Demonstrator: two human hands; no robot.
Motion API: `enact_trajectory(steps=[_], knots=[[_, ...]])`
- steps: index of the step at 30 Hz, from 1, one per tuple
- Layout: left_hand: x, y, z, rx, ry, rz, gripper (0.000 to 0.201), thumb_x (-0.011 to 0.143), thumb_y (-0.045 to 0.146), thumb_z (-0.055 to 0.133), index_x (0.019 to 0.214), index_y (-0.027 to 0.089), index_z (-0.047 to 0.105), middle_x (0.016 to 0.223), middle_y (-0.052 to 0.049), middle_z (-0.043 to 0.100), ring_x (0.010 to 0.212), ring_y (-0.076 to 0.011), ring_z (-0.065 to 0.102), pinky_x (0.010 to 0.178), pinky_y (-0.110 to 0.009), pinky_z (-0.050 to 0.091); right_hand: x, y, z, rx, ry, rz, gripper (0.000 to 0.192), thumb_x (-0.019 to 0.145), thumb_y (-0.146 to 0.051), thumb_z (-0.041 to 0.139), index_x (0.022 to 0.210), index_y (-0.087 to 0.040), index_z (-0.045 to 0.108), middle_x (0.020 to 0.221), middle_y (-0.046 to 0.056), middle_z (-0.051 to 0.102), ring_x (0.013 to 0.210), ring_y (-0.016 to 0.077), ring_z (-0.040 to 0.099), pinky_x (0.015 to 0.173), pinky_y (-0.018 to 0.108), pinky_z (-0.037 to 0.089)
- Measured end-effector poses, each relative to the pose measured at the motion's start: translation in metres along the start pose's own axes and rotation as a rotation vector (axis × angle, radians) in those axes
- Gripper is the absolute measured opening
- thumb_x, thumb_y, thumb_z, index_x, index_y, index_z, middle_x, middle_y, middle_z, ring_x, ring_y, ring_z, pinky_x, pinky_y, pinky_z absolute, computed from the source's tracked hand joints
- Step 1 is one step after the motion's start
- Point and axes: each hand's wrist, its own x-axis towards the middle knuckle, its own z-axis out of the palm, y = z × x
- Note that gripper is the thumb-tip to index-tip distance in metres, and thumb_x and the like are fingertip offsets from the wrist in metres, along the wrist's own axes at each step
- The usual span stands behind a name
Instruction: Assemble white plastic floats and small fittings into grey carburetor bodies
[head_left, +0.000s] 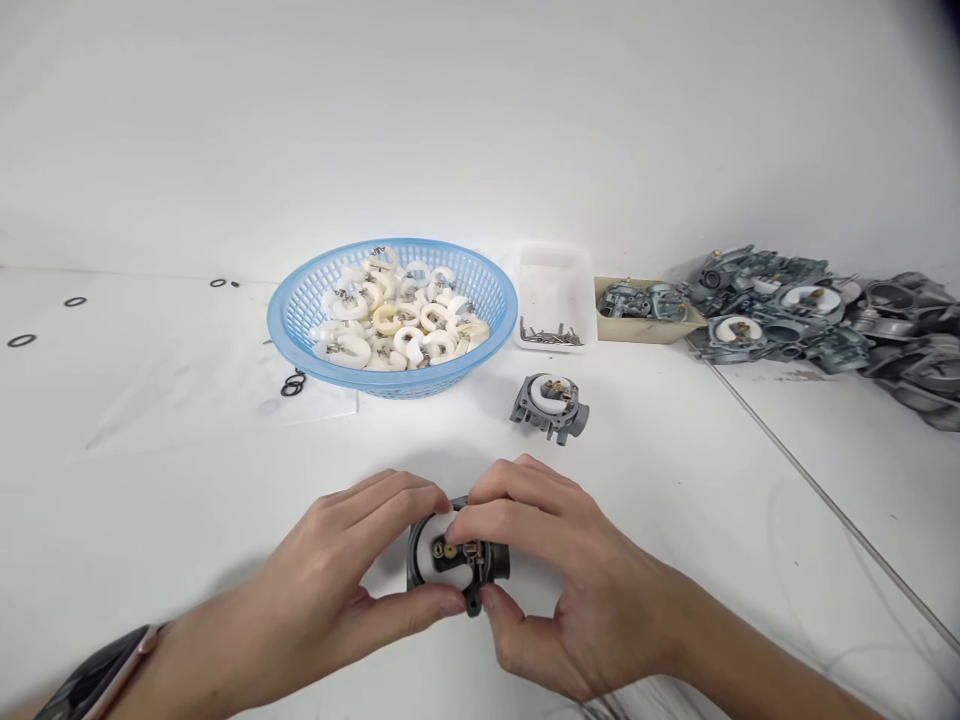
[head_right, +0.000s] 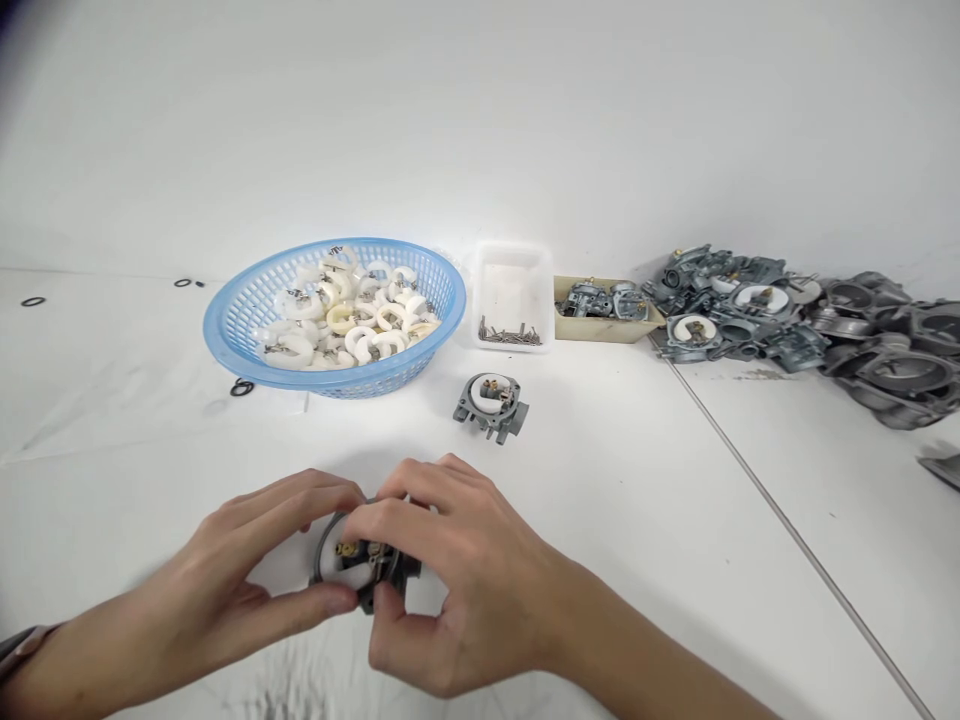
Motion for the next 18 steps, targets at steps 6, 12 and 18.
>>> enact_trajectory(steps=[6, 12, 18], knots=[[-0.0023, -0.0016, 0.0008, -0.003, 0.012, 0.036, 0.026, 0.107, 0.040, 0.073, 0.124, 0.025, 0.061, 0.103, -0.003, 0.074, 0.084, -0.0183, 0.073, 0.073, -0.026, 0.060, -0.0002, 0.0041, 0.0017, -0.022, 0.021, -0.017, 0.041, 0.085, -0.007, 0.060, 0.121, -0.025, 0.061, 0.101, 0.003, 0.069, 0.082, 0.0190, 0.064, 0.078, 0.036, 0.052], [-0.0024, -0.0026, 0.0009, 0.006, -0.016, 0.024, 0.028, 0.106, 0.039, 0.073, 0.126, 0.026, 0.058, 0.108, -0.002, 0.073, 0.086, -0.0180, 0.073, 0.075, -0.024, 0.059, -0.0006, 0.0056, 0.0020, -0.033, 0.035, -0.001, 0.040, 0.085, -0.006, 0.061, 0.121, -0.024, 0.063, 0.102, 0.003, 0.068, 0.081, 0.0181, 0.063, 0.077, 0.035, 0.052], [-0.0023, -0.0034, 0.0014, 0.002, -0.039, 0.016, 0.027, 0.109, 0.041, 0.070, 0.127, 0.026, 0.057, 0.107, -0.002, 0.073, 0.088, -0.0172, 0.072, 0.077, -0.025, 0.058, -0.0001, 0.0040, 0.0013, -0.018, 0.025, -0.001, 0.040, 0.084, -0.004, 0.060, 0.119, -0.022, 0.064, 0.102, 0.003, 0.067, 0.081, 0.0175, 0.061, 0.076, 0.035, 0.052]])
